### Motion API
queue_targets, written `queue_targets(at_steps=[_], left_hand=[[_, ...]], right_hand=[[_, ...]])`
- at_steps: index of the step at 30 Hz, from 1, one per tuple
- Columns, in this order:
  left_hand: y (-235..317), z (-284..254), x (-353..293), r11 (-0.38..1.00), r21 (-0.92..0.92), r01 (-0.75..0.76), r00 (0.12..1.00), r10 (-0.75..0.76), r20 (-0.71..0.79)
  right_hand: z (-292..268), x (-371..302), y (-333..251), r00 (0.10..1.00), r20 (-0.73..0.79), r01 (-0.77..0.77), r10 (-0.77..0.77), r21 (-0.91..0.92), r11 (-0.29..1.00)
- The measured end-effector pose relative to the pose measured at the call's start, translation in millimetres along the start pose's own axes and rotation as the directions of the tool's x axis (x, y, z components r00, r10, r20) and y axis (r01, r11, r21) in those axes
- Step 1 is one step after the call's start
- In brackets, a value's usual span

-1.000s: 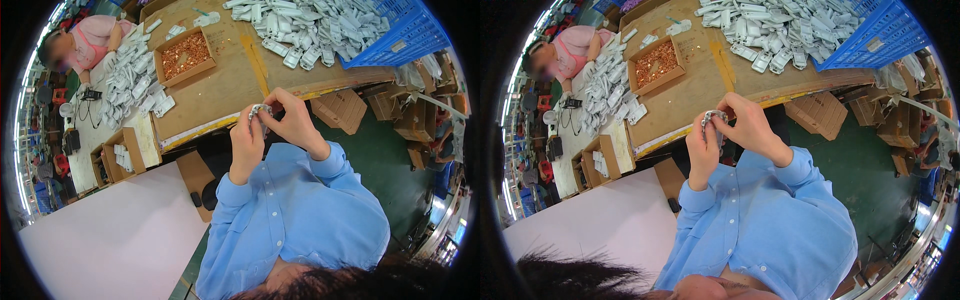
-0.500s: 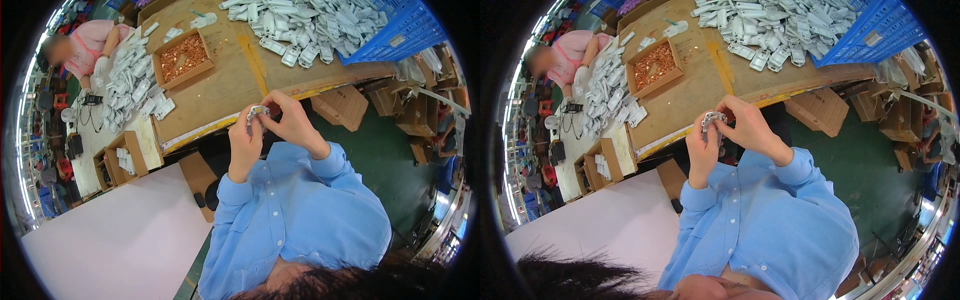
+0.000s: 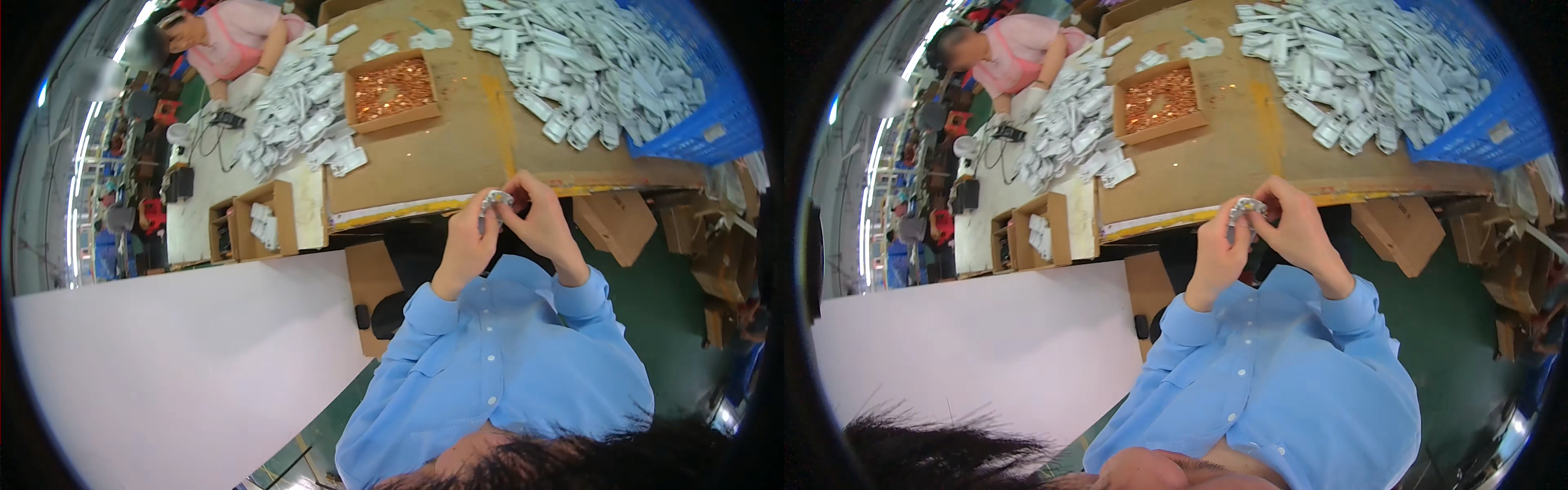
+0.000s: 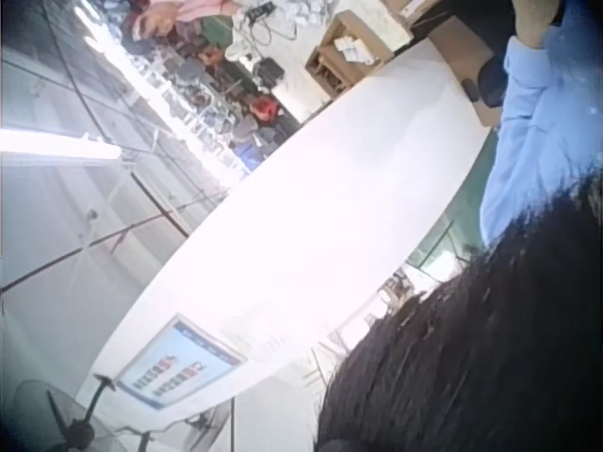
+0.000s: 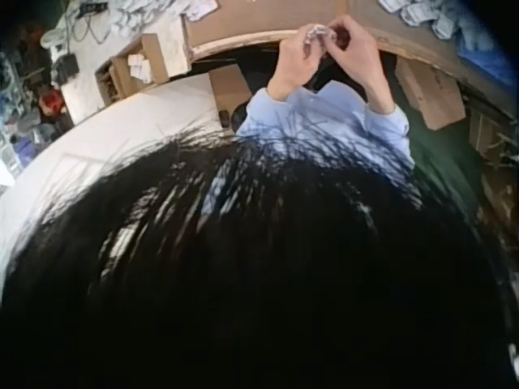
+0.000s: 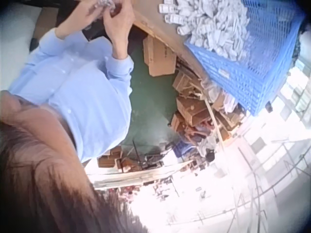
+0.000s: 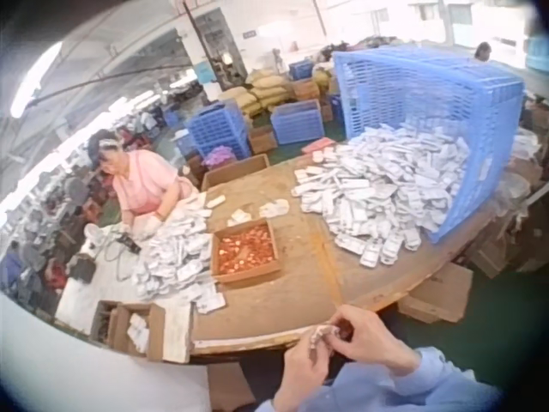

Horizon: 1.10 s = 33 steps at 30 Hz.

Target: The recorder is assembling small electronic components by inserting small metal pieces into white plastic housings.

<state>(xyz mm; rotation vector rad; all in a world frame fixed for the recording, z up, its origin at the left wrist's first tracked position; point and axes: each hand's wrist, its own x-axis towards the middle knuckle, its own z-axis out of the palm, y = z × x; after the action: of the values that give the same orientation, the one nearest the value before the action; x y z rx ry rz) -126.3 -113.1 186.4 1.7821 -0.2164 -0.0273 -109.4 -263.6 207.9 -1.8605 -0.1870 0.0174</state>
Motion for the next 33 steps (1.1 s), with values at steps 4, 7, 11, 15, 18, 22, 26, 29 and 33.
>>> queue_targets(at_steps=[4,7,11,15,18,22,26,29,33], left_hand=[[0,-3,-2,0.999,-0.049,0.012,1.000,-0.011,0.011],[0,-6,-1,1.000,-0.018,-0.014,1.000,0.014,-0.002],[-1,-10,-3,0.999,0.012,-0.042,0.999,0.042,-0.013],[3,-7,-3,0.999,-0.025,-0.036,0.999,0.036,0.006],[-2,-7,-4,1.000,0.008,0.001,1.000,-0.001,0.002],[-6,-4,-1,1.000,-0.025,-0.003,1.000,0.002,-0.019],[-12,-2,1,1.000,-0.029,-0.001,1.000,0.000,-0.012],[-11,-6,0,0.998,0.005,0.062,0.998,-0.062,-0.019],[-16,-6,1,0.999,0.014,0.035,0.998,-0.035,-0.043]], right_hand=[[3,2,1,0.999,0.009,0.036,-0.036,-0.013,0.999],[6,4,4,0.999,0.012,0.045,-0.045,-0.018,0.999],[9,5,8,0.995,0.016,0.104,-0.103,-0.030,0.994],[5,4,10,0.997,0.041,0.064,-0.065,0.012,0.998],[6,4,14,0.998,0.065,0.007,-0.008,0.020,1.000],[4,6,10,0.998,0.068,-0.012,0.011,0.004,1.000],[6,10,9,0.999,0.053,0.011,-0.011,0.008,1.000],[6,11,10,0.998,0.062,-0.007,0.009,-0.027,1.000],[13,13,23,0.998,0.060,-0.016,0.019,-0.045,0.999]])
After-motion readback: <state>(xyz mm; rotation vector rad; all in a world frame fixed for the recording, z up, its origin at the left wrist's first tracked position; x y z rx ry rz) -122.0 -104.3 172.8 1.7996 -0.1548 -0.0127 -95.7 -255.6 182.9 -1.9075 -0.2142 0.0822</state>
